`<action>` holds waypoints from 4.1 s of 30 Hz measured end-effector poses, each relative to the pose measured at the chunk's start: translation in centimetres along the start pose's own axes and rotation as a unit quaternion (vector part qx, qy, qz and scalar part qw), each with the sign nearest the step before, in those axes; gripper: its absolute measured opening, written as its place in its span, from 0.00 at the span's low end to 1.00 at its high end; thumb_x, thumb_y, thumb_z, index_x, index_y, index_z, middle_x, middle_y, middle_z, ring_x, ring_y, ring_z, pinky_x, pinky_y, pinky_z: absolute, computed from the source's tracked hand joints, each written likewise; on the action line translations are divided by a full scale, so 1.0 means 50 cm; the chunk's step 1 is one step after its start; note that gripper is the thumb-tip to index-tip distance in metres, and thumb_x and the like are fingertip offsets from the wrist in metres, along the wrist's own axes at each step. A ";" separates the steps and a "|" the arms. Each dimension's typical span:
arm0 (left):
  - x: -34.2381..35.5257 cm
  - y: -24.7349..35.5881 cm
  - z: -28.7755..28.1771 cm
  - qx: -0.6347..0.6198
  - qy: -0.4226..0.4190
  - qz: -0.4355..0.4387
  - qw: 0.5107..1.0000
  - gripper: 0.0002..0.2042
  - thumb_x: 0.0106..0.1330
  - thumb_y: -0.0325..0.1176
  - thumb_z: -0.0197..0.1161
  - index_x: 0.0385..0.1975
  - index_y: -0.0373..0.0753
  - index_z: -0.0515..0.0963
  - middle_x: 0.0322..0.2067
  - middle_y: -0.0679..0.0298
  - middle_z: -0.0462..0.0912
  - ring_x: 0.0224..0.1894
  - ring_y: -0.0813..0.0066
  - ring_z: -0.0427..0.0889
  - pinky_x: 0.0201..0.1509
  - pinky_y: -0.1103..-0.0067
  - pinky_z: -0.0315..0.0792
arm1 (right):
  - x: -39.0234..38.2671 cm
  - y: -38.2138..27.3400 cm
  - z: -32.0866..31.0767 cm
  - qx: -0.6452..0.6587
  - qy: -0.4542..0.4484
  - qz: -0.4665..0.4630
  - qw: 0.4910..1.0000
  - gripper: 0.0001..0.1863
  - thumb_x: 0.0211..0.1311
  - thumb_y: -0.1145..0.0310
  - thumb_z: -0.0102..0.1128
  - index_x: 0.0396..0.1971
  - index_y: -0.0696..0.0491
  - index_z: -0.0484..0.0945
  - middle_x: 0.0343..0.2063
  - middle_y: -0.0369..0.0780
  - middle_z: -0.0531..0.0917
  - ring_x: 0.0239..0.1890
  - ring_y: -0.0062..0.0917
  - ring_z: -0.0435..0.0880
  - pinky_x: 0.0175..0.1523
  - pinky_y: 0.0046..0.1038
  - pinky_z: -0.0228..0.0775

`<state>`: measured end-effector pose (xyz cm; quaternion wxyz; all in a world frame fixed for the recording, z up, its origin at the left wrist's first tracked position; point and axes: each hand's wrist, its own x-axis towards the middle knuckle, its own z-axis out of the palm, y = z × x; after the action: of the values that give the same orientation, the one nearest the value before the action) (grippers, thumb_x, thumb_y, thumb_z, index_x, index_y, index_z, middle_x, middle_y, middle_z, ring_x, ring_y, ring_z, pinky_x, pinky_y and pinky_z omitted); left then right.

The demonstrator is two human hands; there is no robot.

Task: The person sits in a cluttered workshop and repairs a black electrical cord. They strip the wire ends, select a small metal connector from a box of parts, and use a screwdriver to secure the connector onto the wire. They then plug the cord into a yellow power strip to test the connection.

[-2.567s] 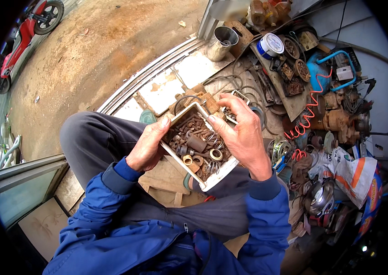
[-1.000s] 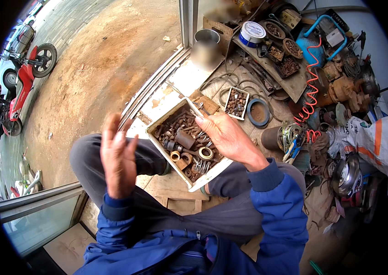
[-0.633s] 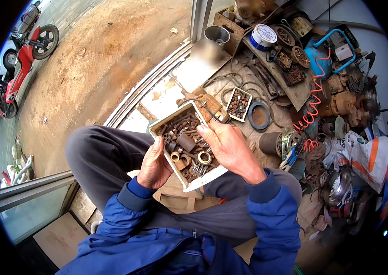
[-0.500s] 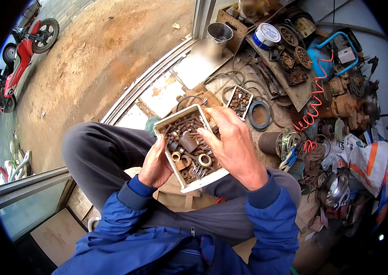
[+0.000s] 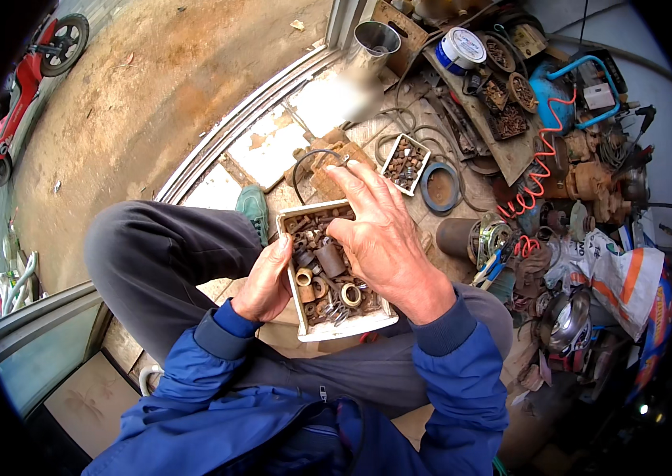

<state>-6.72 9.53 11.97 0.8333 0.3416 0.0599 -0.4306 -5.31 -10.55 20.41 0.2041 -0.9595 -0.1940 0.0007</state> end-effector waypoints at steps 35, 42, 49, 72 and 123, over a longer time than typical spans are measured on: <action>0.004 0.004 -0.011 -0.070 -0.014 0.009 0.997 0.29 0.80 0.52 0.40 0.70 0.35 0.58 0.63 0.56 0.72 0.61 0.68 0.76 0.62 0.70 0.77 | -0.004 0.002 -0.016 0.056 0.000 0.037 0.998 0.16 0.50 0.80 0.56 0.40 0.60 0.83 0.64 0.57 0.68 0.68 0.53 0.65 0.71 0.43 0.57; 0.013 -0.007 -0.018 -0.079 -0.036 0.024 0.996 0.31 0.80 0.55 0.35 0.73 0.40 0.53 0.68 0.55 0.65 0.67 0.60 0.70 0.70 0.62 0.69 | -0.004 0.005 -0.026 0.086 -0.012 0.032 0.996 0.12 0.48 0.78 0.61 0.35 0.57 0.83 0.65 0.56 0.68 0.69 0.53 0.63 0.71 0.45 0.56; 0.007 0.003 -0.012 -0.070 -0.028 0.015 0.997 0.29 0.79 0.54 0.41 0.71 0.40 0.59 0.64 0.59 0.70 0.64 0.66 0.74 0.68 0.65 0.71 | 0.012 -0.028 -0.013 0.062 0.052 -0.008 0.997 0.12 0.47 0.74 0.70 0.34 0.56 0.84 0.63 0.53 0.71 0.67 0.52 0.66 0.70 0.47 0.58; -0.001 -0.002 -0.022 0.006 -0.071 -0.011 0.997 0.27 0.77 0.53 0.49 0.65 0.39 0.64 0.57 0.63 0.74 0.58 0.75 0.76 0.59 0.73 0.77 | 0.028 -0.034 0.001 0.027 0.033 -0.013 0.999 0.10 0.47 0.71 0.70 0.30 0.58 0.83 0.53 0.49 0.80 0.63 0.47 0.72 0.68 0.49 0.60; -0.041 0.110 0.019 -0.017 -0.004 0.062 0.998 0.29 0.78 0.54 0.44 0.68 0.38 0.62 0.61 0.58 0.75 0.58 0.67 0.78 0.63 0.66 0.75 | -0.051 -0.046 -0.093 0.472 -0.160 0.277 0.822 0.30 0.64 0.53 0.69 0.54 0.64 0.78 0.38 0.38 0.84 0.37 0.16 0.78 0.43 0.22 0.71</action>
<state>-4.02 12.51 16.36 0.8642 0.3287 0.0431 -0.3784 -8.14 -11.37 25.38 0.5892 -0.7457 0.0737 0.3022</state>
